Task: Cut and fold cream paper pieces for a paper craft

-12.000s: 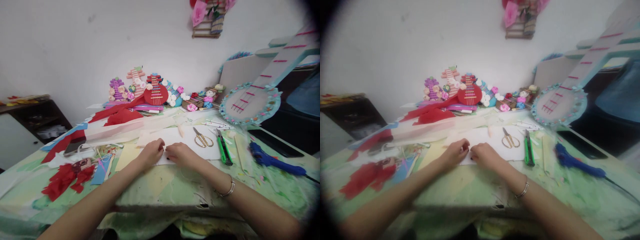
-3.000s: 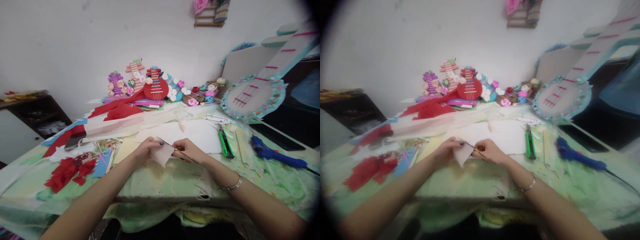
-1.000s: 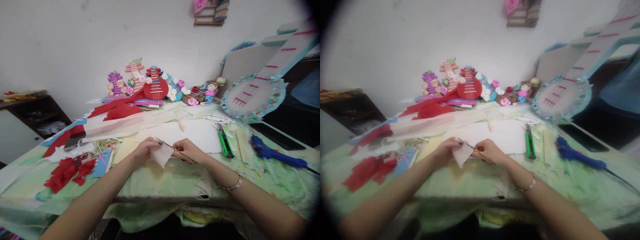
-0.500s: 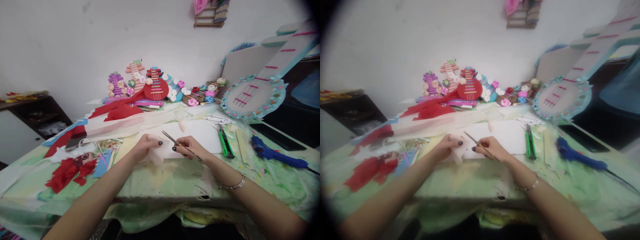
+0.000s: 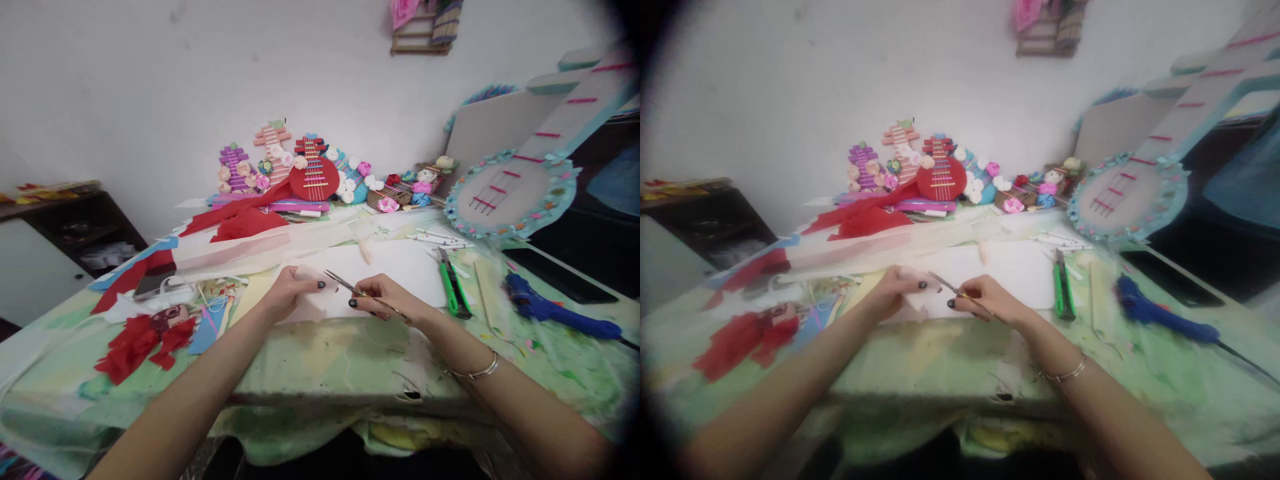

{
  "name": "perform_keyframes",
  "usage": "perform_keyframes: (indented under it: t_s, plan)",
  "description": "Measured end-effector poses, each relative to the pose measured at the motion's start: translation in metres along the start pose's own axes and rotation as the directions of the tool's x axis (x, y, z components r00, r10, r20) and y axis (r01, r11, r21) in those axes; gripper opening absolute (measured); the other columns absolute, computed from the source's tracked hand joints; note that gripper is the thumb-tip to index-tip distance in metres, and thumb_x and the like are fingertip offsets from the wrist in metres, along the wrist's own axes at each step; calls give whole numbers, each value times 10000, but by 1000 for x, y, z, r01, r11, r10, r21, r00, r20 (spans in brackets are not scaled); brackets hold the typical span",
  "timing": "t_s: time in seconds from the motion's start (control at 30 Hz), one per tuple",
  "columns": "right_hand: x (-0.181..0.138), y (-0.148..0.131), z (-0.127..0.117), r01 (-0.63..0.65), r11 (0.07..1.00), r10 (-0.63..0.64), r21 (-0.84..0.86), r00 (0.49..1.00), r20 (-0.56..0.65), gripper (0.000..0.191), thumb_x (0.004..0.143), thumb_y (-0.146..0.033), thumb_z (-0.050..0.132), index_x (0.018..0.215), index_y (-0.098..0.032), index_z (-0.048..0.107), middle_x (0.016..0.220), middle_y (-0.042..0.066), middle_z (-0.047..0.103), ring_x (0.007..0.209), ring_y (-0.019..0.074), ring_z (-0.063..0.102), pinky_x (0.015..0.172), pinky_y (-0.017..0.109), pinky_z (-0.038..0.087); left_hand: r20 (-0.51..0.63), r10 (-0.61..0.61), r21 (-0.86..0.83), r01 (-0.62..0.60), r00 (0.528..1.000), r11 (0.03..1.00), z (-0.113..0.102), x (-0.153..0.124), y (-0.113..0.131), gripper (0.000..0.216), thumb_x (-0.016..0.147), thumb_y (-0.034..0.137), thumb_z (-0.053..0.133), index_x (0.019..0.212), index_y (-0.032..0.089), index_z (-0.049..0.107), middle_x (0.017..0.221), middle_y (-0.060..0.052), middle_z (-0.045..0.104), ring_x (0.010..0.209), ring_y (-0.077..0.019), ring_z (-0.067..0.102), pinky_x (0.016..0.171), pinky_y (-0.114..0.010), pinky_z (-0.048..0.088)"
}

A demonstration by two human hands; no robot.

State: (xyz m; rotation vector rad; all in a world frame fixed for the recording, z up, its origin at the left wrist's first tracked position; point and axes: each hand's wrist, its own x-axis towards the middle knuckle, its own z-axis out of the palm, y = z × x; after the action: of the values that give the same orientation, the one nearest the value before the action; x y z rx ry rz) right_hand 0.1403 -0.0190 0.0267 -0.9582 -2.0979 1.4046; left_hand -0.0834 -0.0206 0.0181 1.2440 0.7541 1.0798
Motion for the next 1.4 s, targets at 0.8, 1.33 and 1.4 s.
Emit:
perform_keyframes:
  t_s: [0.8, 1.33, 1.4]
  plan:
    - [2, 6, 1, 18, 994, -21, -105, 999, -34, 306, 741, -428, 596, 660, -137, 546, 481, -65, 358, 444, 52, 295, 433, 201, 187, 43, 21, 17, -21, 999, 1000, -1, 1, 0, 167, 633, 155, 655, 765, 85, 731, 744, -95, 714, 626, -169, 620, 556, -220, 446]
    - [2, 8, 1, 18, 982, -30, -190, 998, -61, 378, 745, -490, 571, 667, -121, 584, 497, -54, 343, 463, 59, 293, 437, 204, 174, -11, -14, -55, 13, 1000, 998, -3, 1, -5, 192, 587, 134, 686, 767, 68, 697, 758, -121, 710, 658, -207, 640, 622, -279, 476]
    - [2, 8, 1, 13, 983, -24, -184, 998, -59, 380, 743, -493, 571, 664, -122, 581, 485, -56, 346, 454, 58, 293, 432, 204, 176, -5, -11, -67, 10, 1000, 998, -2, 1, -5, 197, 588, 133, 686, 774, 69, 697, 761, -120, 711, 665, -208, 643, 623, -276, 477]
